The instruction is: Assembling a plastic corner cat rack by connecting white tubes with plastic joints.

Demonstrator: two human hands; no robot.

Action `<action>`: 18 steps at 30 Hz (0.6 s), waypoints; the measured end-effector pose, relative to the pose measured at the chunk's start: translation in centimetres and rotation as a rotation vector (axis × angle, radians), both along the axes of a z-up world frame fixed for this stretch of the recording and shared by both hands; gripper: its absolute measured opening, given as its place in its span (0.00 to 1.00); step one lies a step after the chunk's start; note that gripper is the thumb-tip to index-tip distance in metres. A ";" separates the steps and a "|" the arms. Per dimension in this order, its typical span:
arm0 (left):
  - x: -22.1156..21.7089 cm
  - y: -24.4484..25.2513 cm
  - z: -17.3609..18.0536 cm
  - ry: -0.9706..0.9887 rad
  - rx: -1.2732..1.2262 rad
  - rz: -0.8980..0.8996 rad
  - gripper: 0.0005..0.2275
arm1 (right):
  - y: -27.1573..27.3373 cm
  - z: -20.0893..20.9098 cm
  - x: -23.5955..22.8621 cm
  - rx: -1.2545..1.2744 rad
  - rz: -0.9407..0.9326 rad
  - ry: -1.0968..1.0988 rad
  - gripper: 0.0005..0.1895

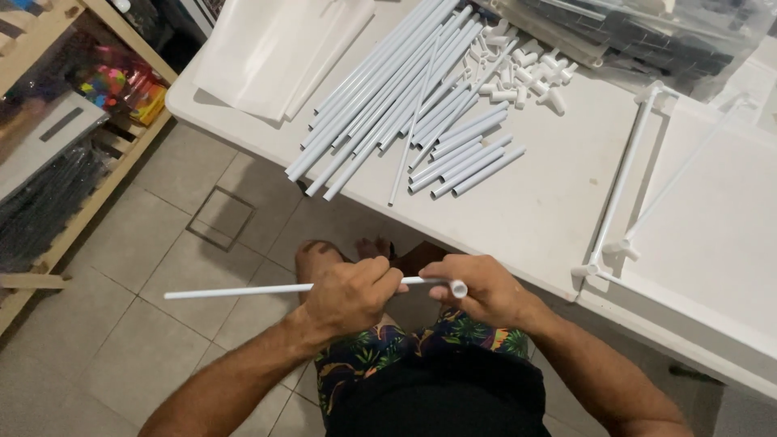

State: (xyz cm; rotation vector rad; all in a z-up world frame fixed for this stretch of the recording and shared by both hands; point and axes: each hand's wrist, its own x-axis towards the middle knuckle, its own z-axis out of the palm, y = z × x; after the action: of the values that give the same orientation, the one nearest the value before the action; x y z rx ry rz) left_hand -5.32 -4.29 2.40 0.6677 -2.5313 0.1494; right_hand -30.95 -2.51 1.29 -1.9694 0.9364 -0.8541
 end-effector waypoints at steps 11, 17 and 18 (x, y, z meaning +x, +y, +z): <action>10.2 1.9 -8.9 0.014 1.679 0.222 0.22 | -2.2 -2.6 -4.5 -0.939 0.223 0.334 0.18; 10.6 4.7 -8.3 0.059 1.427 0.727 0.13 | -8.7 5.4 -9.6 -0.506 -0.492 1.024 0.24; 9.7 5.1 -7.4 0.081 1.433 0.699 0.14 | -8.5 6.5 -9.1 -0.400 -0.602 0.925 0.35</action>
State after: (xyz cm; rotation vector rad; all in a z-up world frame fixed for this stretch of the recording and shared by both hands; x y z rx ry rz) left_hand 4.40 0.83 -5.04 1.9375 -1.8407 -1.5029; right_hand -40.00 -11.05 7.74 -2.5160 2.0949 -0.4028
